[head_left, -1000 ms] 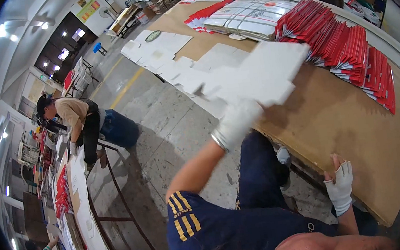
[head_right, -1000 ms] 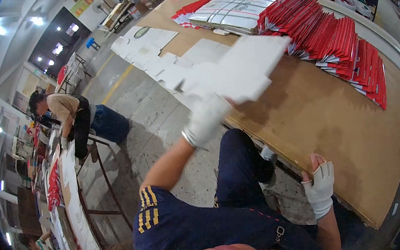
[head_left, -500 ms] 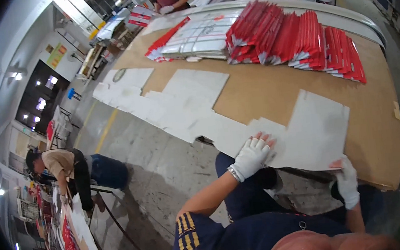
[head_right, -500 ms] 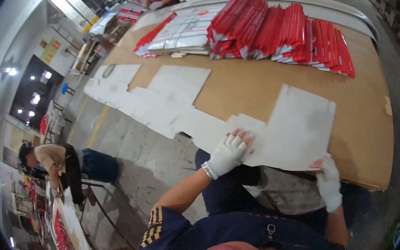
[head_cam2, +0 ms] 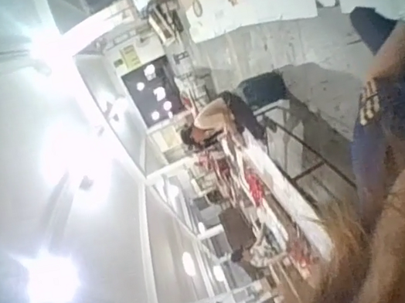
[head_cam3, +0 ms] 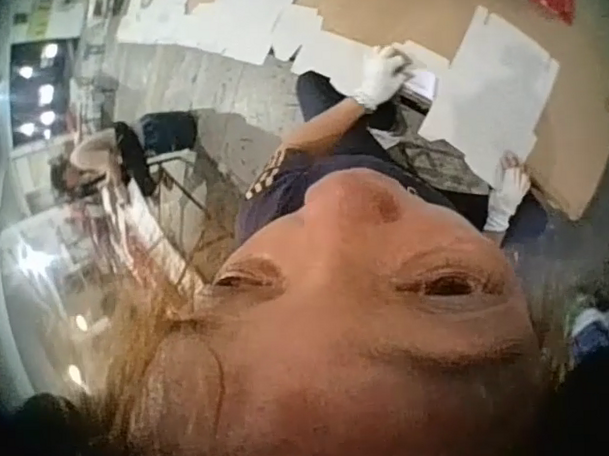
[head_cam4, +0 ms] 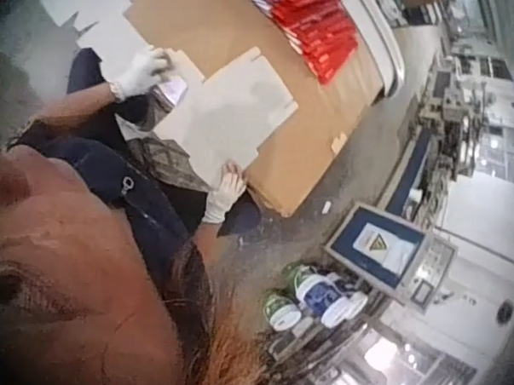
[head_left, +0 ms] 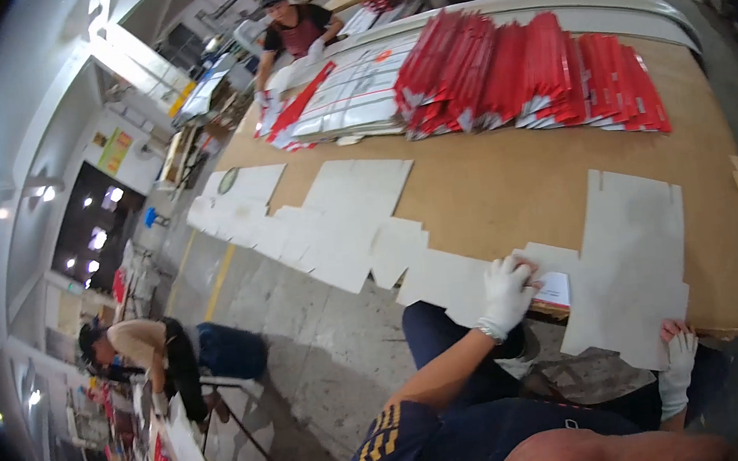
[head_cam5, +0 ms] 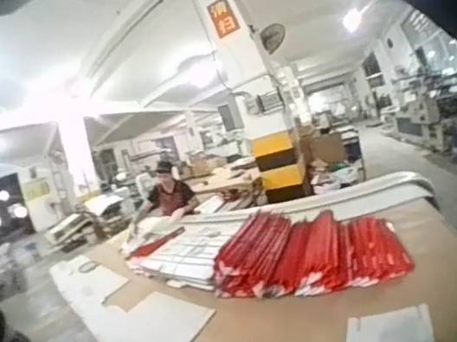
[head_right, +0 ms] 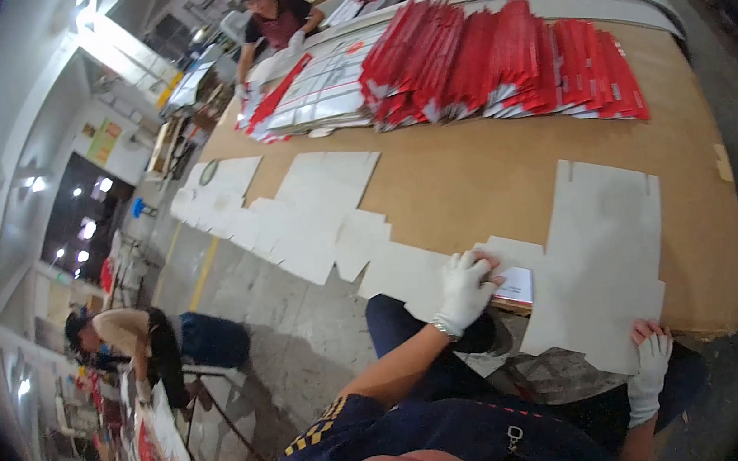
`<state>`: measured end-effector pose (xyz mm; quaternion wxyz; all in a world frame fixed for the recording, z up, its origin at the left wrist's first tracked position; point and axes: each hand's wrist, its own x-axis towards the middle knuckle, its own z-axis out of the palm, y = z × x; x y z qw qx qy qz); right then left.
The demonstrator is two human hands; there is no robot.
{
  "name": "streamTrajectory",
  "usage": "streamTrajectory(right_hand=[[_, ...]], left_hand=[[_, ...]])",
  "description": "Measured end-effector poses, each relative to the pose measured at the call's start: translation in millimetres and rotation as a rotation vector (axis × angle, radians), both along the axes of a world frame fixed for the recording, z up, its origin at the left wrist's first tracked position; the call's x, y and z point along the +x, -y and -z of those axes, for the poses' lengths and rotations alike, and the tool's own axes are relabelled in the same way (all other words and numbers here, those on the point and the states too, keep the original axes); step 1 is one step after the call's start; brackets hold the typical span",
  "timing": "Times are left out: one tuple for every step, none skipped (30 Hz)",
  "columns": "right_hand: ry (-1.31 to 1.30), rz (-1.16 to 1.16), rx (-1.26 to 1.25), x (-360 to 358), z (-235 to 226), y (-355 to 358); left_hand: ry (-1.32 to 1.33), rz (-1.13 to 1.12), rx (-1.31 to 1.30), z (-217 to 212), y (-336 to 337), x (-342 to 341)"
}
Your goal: Folding and stacking printed cardstock sheets to prepare them for packaging.
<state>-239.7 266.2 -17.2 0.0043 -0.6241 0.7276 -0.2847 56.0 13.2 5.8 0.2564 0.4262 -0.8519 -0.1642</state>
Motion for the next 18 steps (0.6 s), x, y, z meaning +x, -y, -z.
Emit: streamTrajectory(right_hand=[[-0.203,0.042,-0.006,-4,10,-7],[-0.182,0.044,0.025,-10,17,-12],[-0.174,0.031,0.024,-14,25,-15],[-0.188,0.045,0.012,-13,21,-12],[-0.202,0.062,0.000,-11,17,-9],[-0.197,0.061,-0.004,-10,13,-4],[0.093,0.100,-0.021,-8,9,-1],[0.382,0.138,-0.039,-7,6,4],[0.382,0.151,-0.034,-10,13,5],[0.393,0.294,-0.034,-14,26,9],[0.413,0.417,-0.038,-18,37,19],[0.350,0.363,-0.171,0,2,40],[0.351,0.364,-0.169,1,3,43],[0.264,0.430,-0.147,-1,7,47],[0.175,0.496,-0.125,-3,10,49],[0.169,0.495,-0.123,-6,11,47],[0.283,0.563,-0.018,-9,13,44],[0.396,0.628,0.089,-11,15,41]], left_hand=[[0.069,0.037,0.005,-4,-5,-9],[0.071,0.145,-0.142,4,-6,-12],[0.074,0.256,-0.288,11,-7,-12],[0.082,0.253,-0.290,14,-9,-13],[0.006,0.408,-0.164,17,-13,-12],[-0.072,0.562,-0.036,19,-14,-12],[-0.069,0.569,-0.035,15,-13,-13],[-0.097,0.645,-0.001,11,-12,-14],[-0.130,0.724,0.040,4,-16,-20],[-0.126,0.696,0.145,-4,-17,-29],[-0.117,0.689,0.146,-7,-22,-34],[-0.027,0.528,0.219,-6,-25,-44],[0.063,0.366,0.289,-3,-28,-54],[-0.068,0.289,0.229,4,-35,-64],[-0.067,0.294,0.227,10,-37,-70],[-0.120,0.282,0.100,15,-39,-76],[-0.172,0.268,-0.028,20,-40,-79],[-0.057,0.288,-0.066,25,-39,-79]])
